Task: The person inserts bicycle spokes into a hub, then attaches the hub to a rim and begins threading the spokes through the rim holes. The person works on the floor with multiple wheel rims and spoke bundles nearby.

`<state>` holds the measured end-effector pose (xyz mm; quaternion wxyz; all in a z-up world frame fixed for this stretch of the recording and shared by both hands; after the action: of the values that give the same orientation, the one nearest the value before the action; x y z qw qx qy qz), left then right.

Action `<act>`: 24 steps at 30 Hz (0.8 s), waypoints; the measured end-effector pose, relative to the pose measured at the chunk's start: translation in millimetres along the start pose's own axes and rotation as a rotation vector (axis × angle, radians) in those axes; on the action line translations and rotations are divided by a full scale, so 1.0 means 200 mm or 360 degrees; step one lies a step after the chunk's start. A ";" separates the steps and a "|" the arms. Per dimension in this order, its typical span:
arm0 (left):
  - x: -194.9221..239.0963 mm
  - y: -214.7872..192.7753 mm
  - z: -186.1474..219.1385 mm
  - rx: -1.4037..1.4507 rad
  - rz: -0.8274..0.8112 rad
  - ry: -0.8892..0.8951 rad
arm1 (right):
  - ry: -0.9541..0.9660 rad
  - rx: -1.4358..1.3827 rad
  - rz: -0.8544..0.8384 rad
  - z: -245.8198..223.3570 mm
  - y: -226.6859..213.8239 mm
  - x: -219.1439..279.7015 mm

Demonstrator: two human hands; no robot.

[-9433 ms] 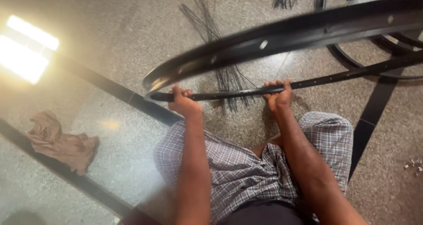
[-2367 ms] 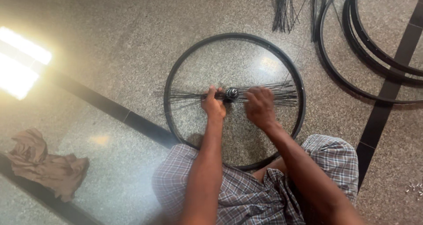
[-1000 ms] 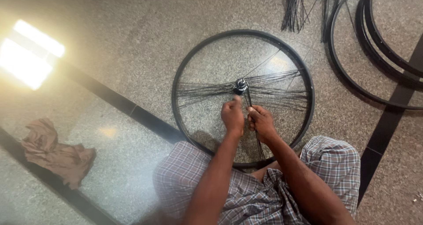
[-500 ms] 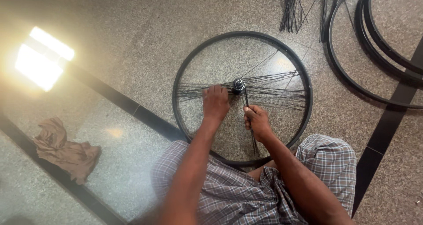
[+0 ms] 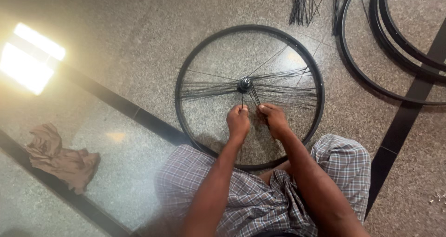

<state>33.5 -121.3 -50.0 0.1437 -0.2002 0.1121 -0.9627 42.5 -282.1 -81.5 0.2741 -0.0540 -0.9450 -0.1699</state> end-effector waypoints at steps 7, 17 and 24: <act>0.01 0.01 0.07 -0.0069 0.0211 0.0581 | -0.0097 0.0541 0.0131 -0.15 -0.09 0.01; -0.05 0.02 -0.01 0.0180 0.0171 0.0285 | -0.0238 0.1244 0.0326 -0.20 -0.03 0.12; -0.02 0.01 0.05 -0.0011 0.0297 0.0312 | -0.0741 0.1785 0.0394 -0.29 -0.08 0.11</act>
<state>41.4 -122.7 -42.8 0.2203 -0.0943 0.1470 -0.9597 50.2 -318.2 -28.8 0.0650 -0.0466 -0.9122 0.4018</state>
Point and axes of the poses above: each hand's wrist, its own x-axis away from the middle knuckle, its own y-axis out of the palm, z = x × y, the point moved 6 cm from there along -x, towards the middle knuckle, and after that the axes turned 4 degrees about z, right-handed, at the moved point
